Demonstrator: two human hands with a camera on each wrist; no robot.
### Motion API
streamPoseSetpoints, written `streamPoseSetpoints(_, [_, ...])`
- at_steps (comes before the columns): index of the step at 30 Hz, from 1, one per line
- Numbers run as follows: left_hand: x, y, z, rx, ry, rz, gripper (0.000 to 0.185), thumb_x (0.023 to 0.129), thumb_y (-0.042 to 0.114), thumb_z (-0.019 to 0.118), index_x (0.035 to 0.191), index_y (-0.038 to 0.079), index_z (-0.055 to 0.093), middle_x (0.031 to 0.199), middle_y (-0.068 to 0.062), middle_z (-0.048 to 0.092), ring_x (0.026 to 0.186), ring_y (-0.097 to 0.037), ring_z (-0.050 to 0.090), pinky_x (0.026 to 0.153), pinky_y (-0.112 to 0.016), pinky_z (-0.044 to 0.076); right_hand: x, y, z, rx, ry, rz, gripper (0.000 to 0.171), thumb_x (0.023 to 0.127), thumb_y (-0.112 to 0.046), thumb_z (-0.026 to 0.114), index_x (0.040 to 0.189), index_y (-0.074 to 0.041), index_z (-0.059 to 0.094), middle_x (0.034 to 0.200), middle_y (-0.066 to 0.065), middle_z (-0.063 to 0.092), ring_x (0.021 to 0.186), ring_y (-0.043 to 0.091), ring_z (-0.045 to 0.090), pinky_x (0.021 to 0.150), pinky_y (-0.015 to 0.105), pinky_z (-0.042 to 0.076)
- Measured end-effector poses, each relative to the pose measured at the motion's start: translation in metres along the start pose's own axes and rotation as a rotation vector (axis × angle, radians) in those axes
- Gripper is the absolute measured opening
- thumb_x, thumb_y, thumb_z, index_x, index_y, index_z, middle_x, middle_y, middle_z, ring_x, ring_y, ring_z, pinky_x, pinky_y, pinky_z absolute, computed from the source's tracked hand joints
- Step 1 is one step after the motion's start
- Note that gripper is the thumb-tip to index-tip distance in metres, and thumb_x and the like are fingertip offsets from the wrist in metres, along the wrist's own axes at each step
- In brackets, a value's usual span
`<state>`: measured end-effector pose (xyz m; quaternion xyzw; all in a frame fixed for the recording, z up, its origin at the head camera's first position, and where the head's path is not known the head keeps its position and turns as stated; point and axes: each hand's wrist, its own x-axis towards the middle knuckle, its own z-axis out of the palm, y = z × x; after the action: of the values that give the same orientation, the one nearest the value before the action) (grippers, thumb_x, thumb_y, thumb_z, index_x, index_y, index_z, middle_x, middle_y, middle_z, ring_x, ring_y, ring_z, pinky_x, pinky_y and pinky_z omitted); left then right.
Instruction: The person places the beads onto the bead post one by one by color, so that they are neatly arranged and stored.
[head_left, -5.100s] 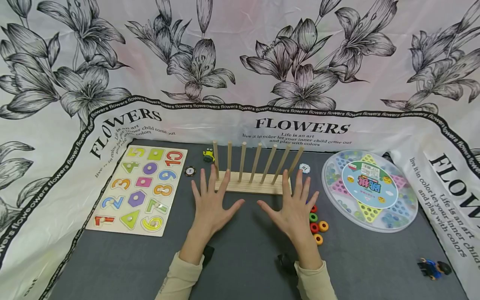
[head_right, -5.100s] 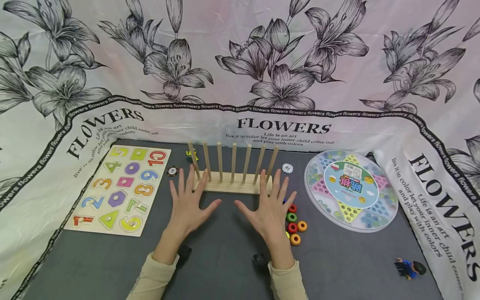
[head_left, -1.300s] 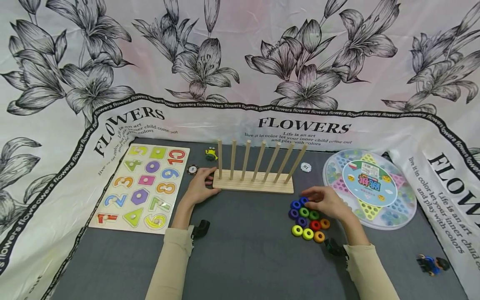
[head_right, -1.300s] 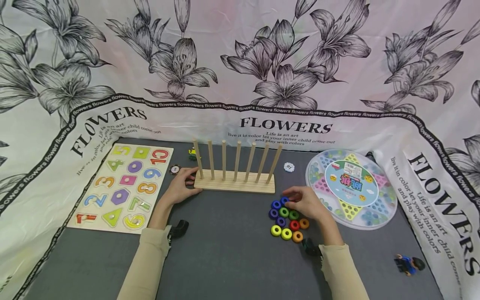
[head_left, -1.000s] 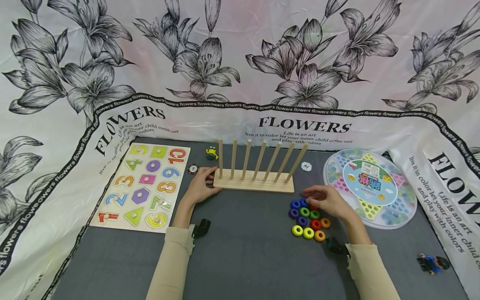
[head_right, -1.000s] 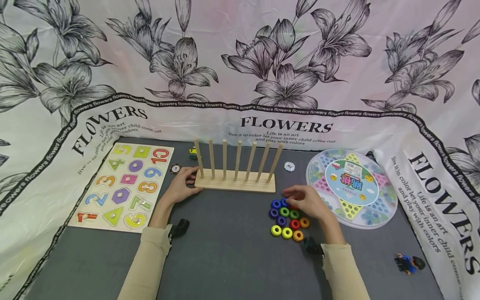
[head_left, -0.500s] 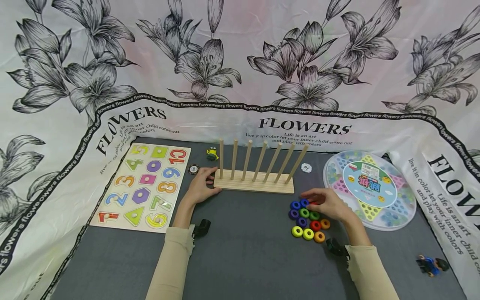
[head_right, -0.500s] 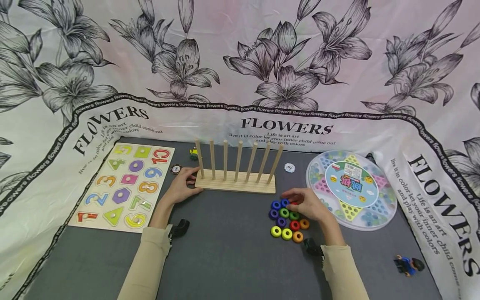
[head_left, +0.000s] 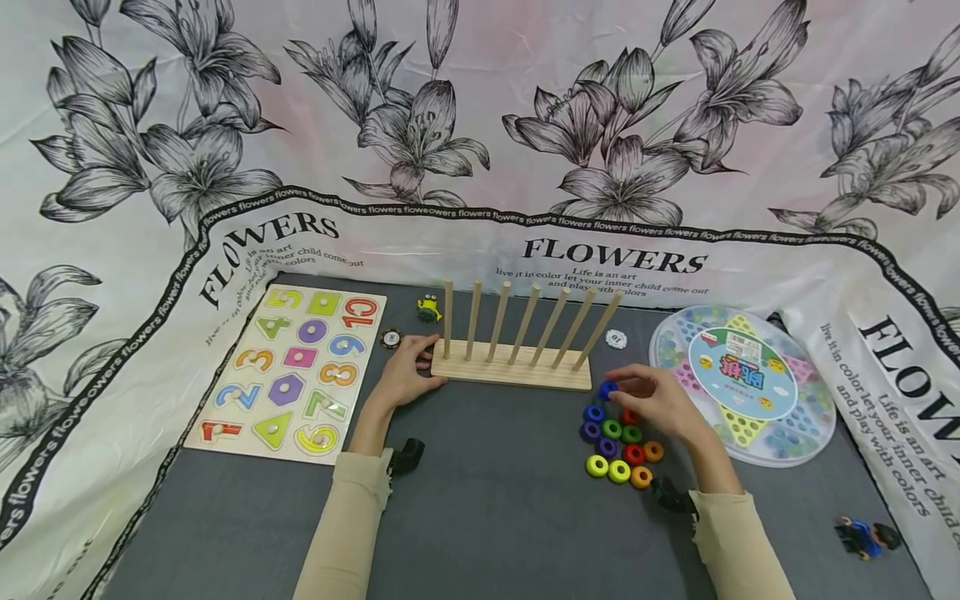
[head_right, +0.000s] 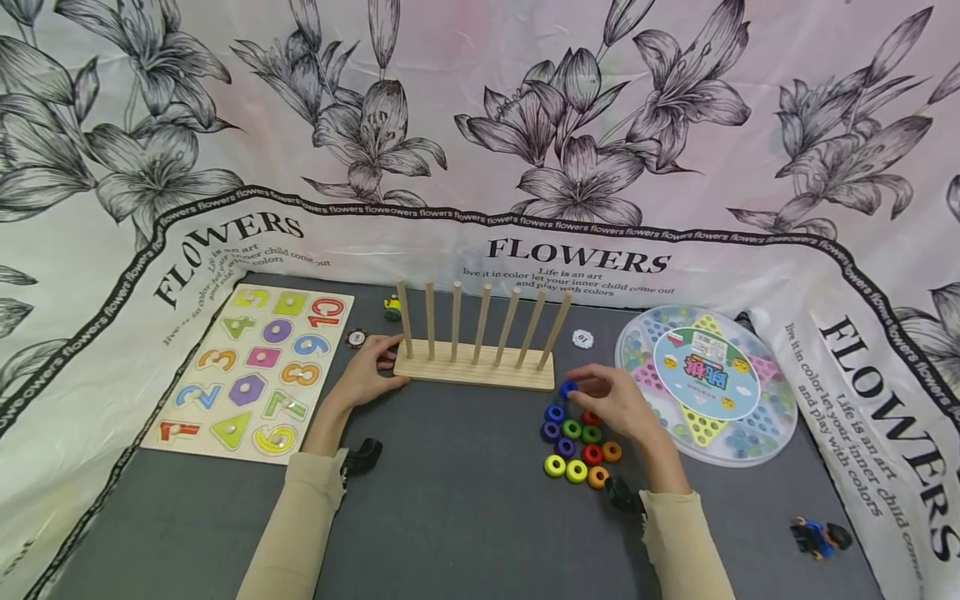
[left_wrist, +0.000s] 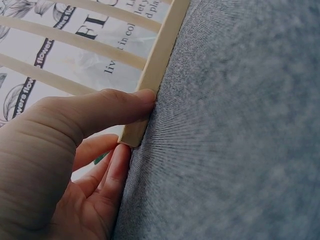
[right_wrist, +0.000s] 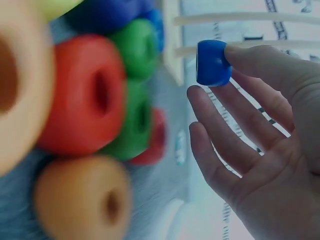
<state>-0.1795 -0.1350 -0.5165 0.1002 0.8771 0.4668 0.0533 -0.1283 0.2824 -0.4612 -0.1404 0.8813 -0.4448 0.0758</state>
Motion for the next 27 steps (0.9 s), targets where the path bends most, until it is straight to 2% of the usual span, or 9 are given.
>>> streamPoseSetpoints(3, [0.000, 0.001, 0.000, -0.005, -0.001, -0.001, 0.074, 0.080, 0.006, 0.081, 0.146, 0.003, 0.047, 0.137, -0.020, 0.043, 0.112, -0.032, 0.057, 0.096, -0.040, 0.053, 0.002, -0.012, -0.002, -0.002, 0.024, -0.030, 0.027, 0.092, -0.009, 0.070, 0.118, 0.000, 0.068, 0.111, 0.017, 0.070, 0.099, 0.028, 0.069, 0.077, 0.023, 0.058])
streamPoseSetpoints(11, [-0.002, 0.001, 0.000, 0.002, 0.003, 0.008, 0.074, 0.080, 0.006, 0.081, 0.146, 0.001, 0.047, 0.135, -0.021, 0.043, 0.111, -0.033, 0.057, 0.095, -0.040, 0.053, 0.011, -0.057, -0.002, -0.006, 0.105, -0.172, 0.026, 0.090, -0.004, 0.071, 0.116, 0.000, 0.070, 0.105, 0.014, 0.070, 0.091, 0.006, 0.067, 0.079, 0.016, 0.055])
streamPoseSetpoints(15, [-0.002, 0.001, 0.000, 0.003, 0.005, 0.008, 0.074, 0.080, 0.006, 0.081, 0.146, 0.001, 0.047, 0.135, -0.020, 0.044, 0.111, -0.032, 0.057, 0.095, -0.040, 0.053, 0.015, -0.095, -0.001, 0.002, 0.147, -0.226, 0.025, 0.087, 0.004, 0.071, 0.112, 0.006, 0.070, 0.102, 0.018, 0.069, 0.087, 0.007, 0.067, 0.075, 0.015, 0.055])
streamPoseSetpoints(20, [-0.001, 0.000, 0.001, 0.004, 0.004, 0.010, 0.074, 0.081, 0.007, 0.081, 0.146, 0.002, 0.047, 0.135, -0.020, 0.044, 0.112, -0.032, 0.057, 0.096, -0.040, 0.053, 0.019, -0.141, 0.001, -0.002, 0.197, -0.252, 0.023, 0.087, 0.007, 0.070, 0.109, 0.011, 0.069, 0.101, 0.022, 0.069, 0.082, 0.009, 0.068, 0.073, 0.014, 0.054])
streamPoseSetpoints(23, [-0.001, 0.000, 0.001, 0.006, 0.002, 0.009, 0.074, 0.081, 0.008, 0.081, 0.146, 0.003, 0.047, 0.136, -0.020, 0.044, 0.112, -0.032, 0.057, 0.096, -0.040, 0.053, 0.025, -0.154, 0.003, 0.016, 0.223, -0.270, 0.023, 0.086, 0.008, 0.069, 0.108, 0.011, 0.069, 0.099, 0.024, 0.070, 0.079, 0.009, 0.068, 0.071, 0.014, 0.054])
streamPoseSetpoints(27, [-0.001, 0.001, 0.000, 0.013, 0.000, 0.008, 0.074, 0.081, 0.008, 0.081, 0.146, 0.003, 0.047, 0.136, -0.020, 0.043, 0.113, -0.032, 0.057, 0.097, -0.040, 0.053, 0.038, -0.152, 0.008, 0.068, 0.238, -0.325, 0.024, 0.085, 0.009, 0.070, 0.109, 0.009, 0.070, 0.100, 0.022, 0.069, 0.078, 0.007, 0.067, 0.071, 0.016, 0.055])
